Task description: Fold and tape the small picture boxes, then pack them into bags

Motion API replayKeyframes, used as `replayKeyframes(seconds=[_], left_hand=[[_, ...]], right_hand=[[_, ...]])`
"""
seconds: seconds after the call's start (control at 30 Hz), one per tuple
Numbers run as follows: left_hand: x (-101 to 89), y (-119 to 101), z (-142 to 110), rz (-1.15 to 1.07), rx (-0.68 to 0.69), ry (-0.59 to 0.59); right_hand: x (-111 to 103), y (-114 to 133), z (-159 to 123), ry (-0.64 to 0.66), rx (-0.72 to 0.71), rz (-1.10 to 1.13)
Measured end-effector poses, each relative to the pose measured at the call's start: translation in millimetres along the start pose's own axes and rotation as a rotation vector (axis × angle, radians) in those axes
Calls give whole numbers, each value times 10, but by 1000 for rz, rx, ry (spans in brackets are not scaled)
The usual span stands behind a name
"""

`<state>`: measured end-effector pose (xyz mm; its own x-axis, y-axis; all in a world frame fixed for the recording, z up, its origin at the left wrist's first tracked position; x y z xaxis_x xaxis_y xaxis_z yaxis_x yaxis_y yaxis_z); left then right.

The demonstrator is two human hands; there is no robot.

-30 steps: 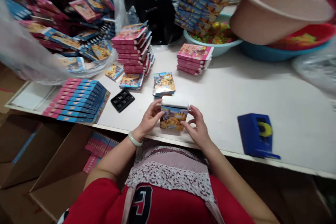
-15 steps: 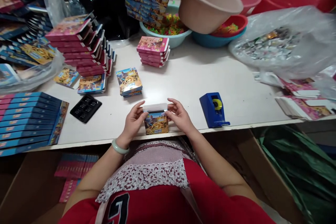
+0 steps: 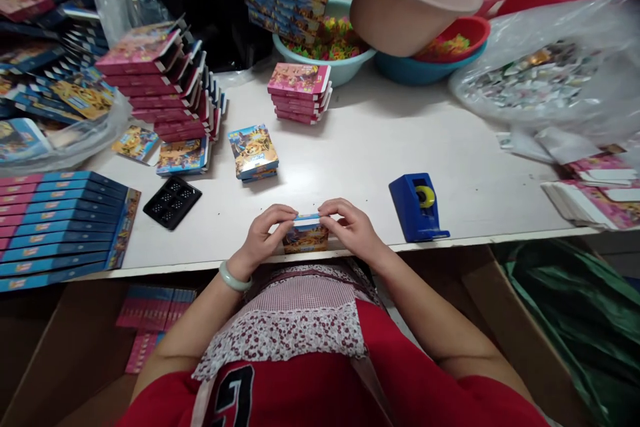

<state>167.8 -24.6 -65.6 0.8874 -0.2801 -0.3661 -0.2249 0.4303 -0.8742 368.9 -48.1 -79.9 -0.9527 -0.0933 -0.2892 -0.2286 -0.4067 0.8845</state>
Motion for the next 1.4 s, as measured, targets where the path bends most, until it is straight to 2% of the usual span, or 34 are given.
replayKeyframes(seconds=[0.1,0.2,0.4,0.5,0.6,0.67,0.73,0.83,0.9,0.97,1.03,1.13,1.23,1.3,1.4], left_hand=[[-30,-11,-95,38,119,117],[-45,12,-140,50,122,100],[3,65,-84,-87,-101,55],[-25,-3,-63,-44,-39,66],[-42,-53,-76,30,28,172],[-46,-42,-101,54,27,218],[-51,17,-117,44,-46,197],[-29,121,-102,1,-160,101],[32,138,-61,-6,-154,67],[98,126,-10,-1,-120,4],[143,121,23,13,-100,-106],[195,150,29,98,-85,-220],[225,187,28,200,-34,-224],[226,204,35,214,-3,-211],[222,216,46,186,14,-200]], right_hand=[[-13,69,-108,28,-210,-35],[-2,85,-171,-17,-328,-98],[45,3,-153,-66,-223,-78],[39,9,-174,-96,-246,-82],[34,14,-212,-105,-288,-89],[41,15,-227,-102,-316,-98],[63,12,-223,-97,-324,-110],[106,8,-193,-90,-281,-105],[87,9,-197,-85,-225,-84],[-34,0,-266,-79,-152,-84],[-301,-26,-421,-96,-68,-159],[-944,-52,-778,-238,90,-477],[-1532,-74,-1113,-353,314,-822],[-1732,-143,-1226,-337,429,-895],[-1796,-294,-1303,-406,476,-722]])
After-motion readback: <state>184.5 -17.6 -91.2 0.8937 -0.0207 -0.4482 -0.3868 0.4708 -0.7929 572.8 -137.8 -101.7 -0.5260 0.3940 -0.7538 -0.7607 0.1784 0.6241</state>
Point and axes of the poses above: each hand's wrist, its own z-axis towards the middle knuckle, its own x-axis out of the palm, y = z × x, the point moved 5 cm from there along z, towards the middle knuckle, and after that the axes turned 12 degrees about -x, right-handed, at the moved point
